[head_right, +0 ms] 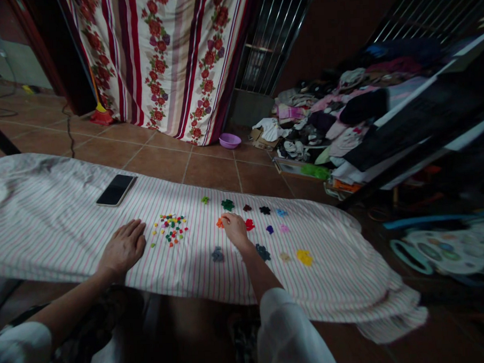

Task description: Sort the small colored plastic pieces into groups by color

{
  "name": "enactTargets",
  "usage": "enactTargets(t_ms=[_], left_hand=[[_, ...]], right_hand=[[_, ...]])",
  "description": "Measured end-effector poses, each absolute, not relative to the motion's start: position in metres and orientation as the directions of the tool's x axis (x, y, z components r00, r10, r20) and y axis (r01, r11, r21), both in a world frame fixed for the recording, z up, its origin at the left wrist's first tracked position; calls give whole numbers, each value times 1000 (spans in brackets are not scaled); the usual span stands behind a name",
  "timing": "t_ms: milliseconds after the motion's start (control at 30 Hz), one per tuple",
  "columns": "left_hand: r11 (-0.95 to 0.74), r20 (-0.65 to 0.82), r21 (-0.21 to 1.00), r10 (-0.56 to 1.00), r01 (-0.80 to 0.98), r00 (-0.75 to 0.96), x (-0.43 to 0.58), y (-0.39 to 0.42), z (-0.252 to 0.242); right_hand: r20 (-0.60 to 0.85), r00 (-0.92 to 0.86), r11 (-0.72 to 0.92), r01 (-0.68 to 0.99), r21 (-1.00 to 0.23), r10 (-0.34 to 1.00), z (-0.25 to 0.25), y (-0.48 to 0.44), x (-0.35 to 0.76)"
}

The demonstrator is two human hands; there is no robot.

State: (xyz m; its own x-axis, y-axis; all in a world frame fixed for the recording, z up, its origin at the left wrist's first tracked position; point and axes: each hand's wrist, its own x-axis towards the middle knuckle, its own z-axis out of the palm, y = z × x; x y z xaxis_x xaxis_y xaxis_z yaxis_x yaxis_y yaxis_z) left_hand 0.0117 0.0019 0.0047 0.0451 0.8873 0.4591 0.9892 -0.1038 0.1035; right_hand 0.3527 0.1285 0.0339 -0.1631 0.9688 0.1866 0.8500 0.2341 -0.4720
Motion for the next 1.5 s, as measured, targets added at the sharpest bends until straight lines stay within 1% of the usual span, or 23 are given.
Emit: enactTargets(t_ms=[200,367,633,800,933,1033,1100,1267,1500], left_hand=[[-91,456,88,889,992,41,12,2,4],[-83,440,92,897,992,34,12,1,6],[-72,421,125,907,990,13,14,1,9],[-69,419,143,908,987,3,14,1,8],[-75,423,135,906,988,11,13,1,8],[-81,425,139,905,987,14,13,1,8],[-78,427,144,904,987,9,14,1,8],[-78,427,156,904,985,4,14,1,8],[-75,418,178,908,981,-6,14,1,9]], right_hand=[[156,-197,248,853,-459,968,31,130,354],[179,-179,244,847,-472,967,26,131,354],[194,-244,308,833,-460,950,24,130,356],[255,-221,320,826,-464,941,24,128,356],[355,-198,351,825,-443,914,27,125,348],[412,-215,401,802,-443,885,32,121,334],[422,-257,447,774,-449,869,36,118,321],[387,-412,559,696,-451,825,40,107,279],[256,-508,566,694,-444,823,42,96,227]])
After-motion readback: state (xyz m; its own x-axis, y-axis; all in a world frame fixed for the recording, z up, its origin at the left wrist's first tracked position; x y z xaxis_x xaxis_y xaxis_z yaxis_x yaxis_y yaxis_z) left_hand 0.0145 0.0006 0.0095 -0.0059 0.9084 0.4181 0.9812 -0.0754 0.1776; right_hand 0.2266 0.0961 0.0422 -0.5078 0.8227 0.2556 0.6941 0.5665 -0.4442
